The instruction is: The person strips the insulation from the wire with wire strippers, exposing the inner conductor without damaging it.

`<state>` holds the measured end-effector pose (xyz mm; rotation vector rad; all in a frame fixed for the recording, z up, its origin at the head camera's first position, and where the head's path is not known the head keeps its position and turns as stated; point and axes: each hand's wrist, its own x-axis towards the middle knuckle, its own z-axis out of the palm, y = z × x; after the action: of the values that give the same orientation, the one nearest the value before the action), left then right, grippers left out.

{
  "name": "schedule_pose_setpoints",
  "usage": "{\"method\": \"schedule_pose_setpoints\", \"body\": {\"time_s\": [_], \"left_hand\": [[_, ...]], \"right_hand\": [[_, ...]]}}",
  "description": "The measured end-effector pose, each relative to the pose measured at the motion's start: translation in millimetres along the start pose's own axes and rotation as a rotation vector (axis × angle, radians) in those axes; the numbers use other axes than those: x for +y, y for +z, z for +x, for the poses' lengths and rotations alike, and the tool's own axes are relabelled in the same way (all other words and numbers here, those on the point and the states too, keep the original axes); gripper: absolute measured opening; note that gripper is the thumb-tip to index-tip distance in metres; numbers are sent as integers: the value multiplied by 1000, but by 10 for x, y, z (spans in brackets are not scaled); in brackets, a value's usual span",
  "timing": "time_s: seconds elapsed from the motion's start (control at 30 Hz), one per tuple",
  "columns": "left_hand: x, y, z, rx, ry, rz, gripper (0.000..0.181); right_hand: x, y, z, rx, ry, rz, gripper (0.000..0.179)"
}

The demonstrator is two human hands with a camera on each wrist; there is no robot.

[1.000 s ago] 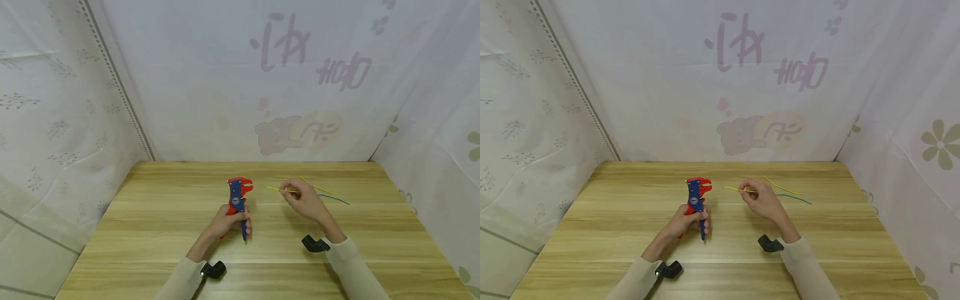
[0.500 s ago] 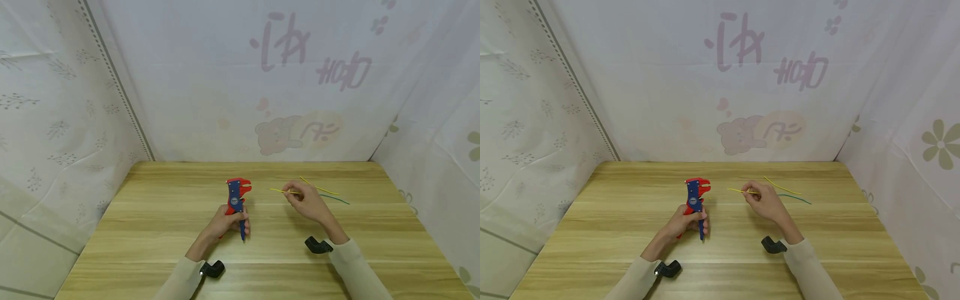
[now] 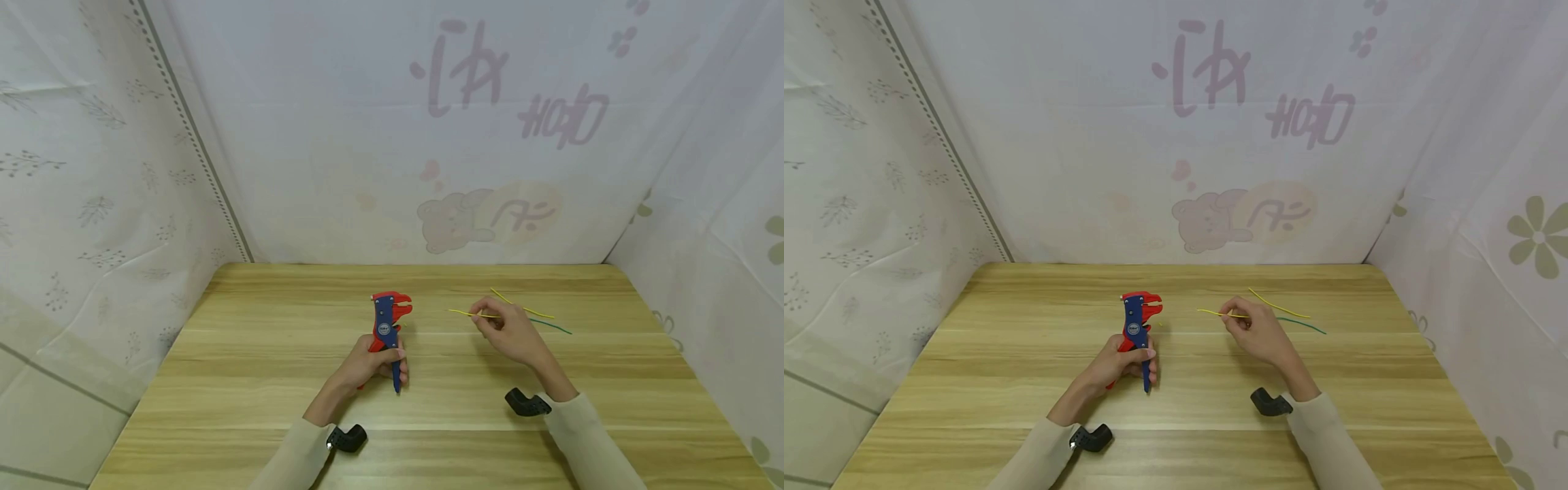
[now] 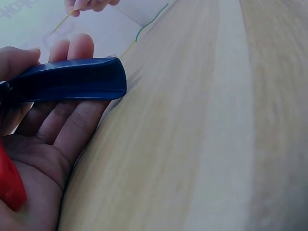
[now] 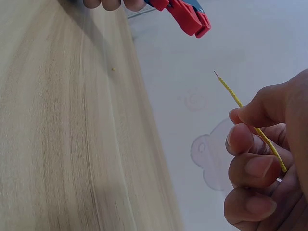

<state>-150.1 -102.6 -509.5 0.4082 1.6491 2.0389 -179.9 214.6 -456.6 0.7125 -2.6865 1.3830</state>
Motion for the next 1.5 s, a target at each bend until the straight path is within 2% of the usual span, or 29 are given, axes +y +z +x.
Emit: {"method": "schedule_pose_setpoints", "body": {"time_s": [0.37, 0.57, 0.77, 0.93, 1.23, 1.5], "left_hand": [[-3, -19, -8, 15, -7, -4, 9], [-19, -37, 7, -4, 14, 4, 10], [-18, -29, 15, -1, 3, -2, 9], [-16, -26, 13, 8, -6, -4, 11], [-22, -27, 12, 6, -5, -5, 10], [-21, -22, 10, 13, -18, 0, 21]], "right_hand": [[-65, -33, -40, 10, 23, -41, 11], [54, -76, -74, 23, -16, -33, 8], [121, -91, -110, 48, -62, -47, 7], [137, -121, -129, 47, -37, -39, 6], [223, -165, -186, 62, -40, -56, 6], [306, -221, -259, 77, -12, -60, 8]]}}
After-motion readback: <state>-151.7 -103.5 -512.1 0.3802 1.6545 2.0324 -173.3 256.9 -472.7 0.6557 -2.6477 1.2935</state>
